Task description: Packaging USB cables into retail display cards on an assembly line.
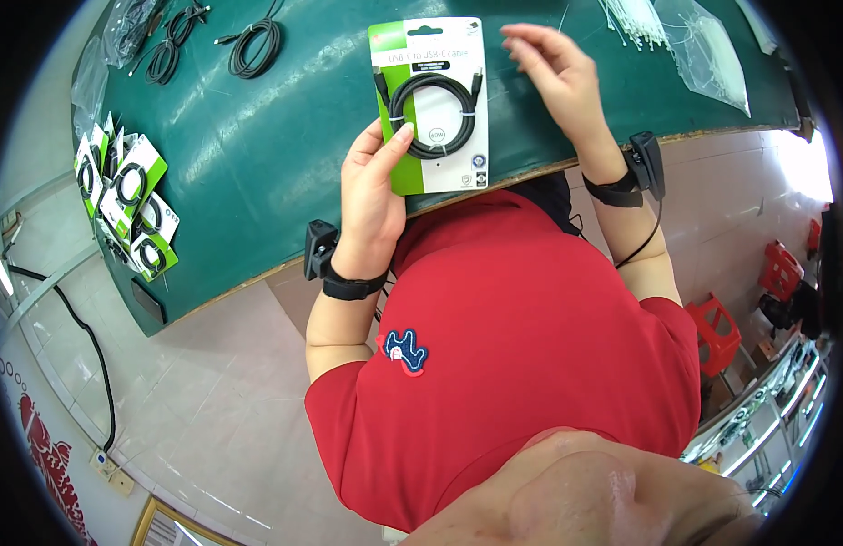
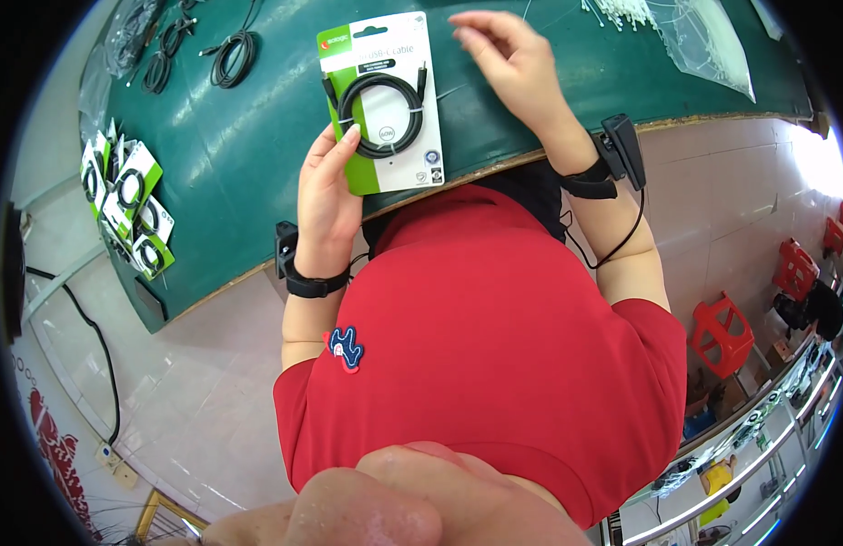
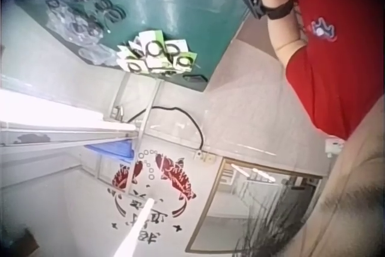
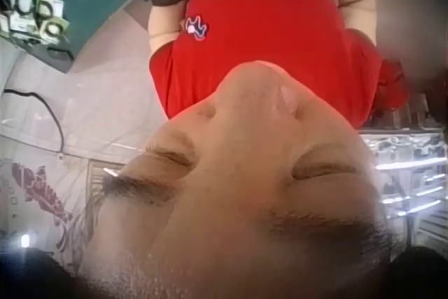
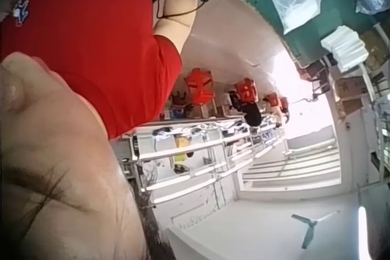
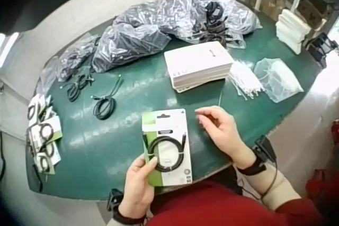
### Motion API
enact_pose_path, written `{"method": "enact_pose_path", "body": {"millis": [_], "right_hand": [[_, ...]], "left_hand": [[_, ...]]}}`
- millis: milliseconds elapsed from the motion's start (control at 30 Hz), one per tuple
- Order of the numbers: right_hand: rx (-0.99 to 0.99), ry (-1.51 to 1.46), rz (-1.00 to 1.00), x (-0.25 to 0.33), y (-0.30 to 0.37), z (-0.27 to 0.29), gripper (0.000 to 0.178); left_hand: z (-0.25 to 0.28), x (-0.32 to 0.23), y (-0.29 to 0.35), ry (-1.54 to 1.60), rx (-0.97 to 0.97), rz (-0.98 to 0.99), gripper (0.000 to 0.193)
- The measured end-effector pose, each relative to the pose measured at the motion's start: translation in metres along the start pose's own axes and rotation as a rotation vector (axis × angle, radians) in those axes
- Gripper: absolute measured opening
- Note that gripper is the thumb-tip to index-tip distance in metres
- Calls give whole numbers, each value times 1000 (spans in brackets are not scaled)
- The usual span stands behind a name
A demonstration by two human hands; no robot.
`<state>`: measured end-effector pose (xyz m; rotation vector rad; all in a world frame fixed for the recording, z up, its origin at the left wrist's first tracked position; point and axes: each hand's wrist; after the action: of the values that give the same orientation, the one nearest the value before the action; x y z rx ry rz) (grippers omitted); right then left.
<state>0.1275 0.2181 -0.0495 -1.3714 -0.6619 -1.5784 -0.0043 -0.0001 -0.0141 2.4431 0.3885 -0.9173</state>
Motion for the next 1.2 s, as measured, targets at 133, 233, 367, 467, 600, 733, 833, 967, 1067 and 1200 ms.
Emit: {"method": "enact_pose_path", "body": {"millis": [133, 233, 367, 467, 600, 733, 833, 967, 1067, 1200], "right_hand": [[-20, 385, 192, 25, -6, -11, 23], [71, 615, 298, 23, -7, -26, 23], [155, 695, 313, 12, -7, -34, 23], [213, 642, 344, 9, -7, -36, 22], [163, 687, 308, 12, -6, -39, 20], [249, 675, 332, 6, -9, -38, 20], [332, 626, 465, 0, -12, -41, 20], [320, 549, 367, 6, -11, -39, 18], [286, 620, 246, 19, -3, -32, 17], [306, 665, 238, 18, -1, -34, 19]], "left_hand": [[-1, 19, -5, -273, -54, -183, 29], [-4, 22, -3, -444, -23, -191, 32], [-9, 18, -9, -1275, -134, -561, 38], [-4, 22, -13, -1591, -170, -664, 40], [3, 30, -16, -1467, -123, -511, 40], [5, 34, -18, -1457, -152, -515, 33], [8, 36, -19, -1452, -137, -539, 29], [10, 36, -19, -1451, -138, -547, 21], [7, 33, -19, -1419, -146, -521, 16], [8, 31, -17, -1431, -122, -495, 16]]}}
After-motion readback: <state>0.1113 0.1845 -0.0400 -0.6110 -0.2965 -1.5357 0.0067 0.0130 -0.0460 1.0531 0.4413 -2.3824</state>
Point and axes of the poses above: each hand's wrist, its own y-axis away from the middle knuckle, its own z-axis out of the back of the hand, x = y × z, and after that the axes turned 14 degrees about x, right-handed
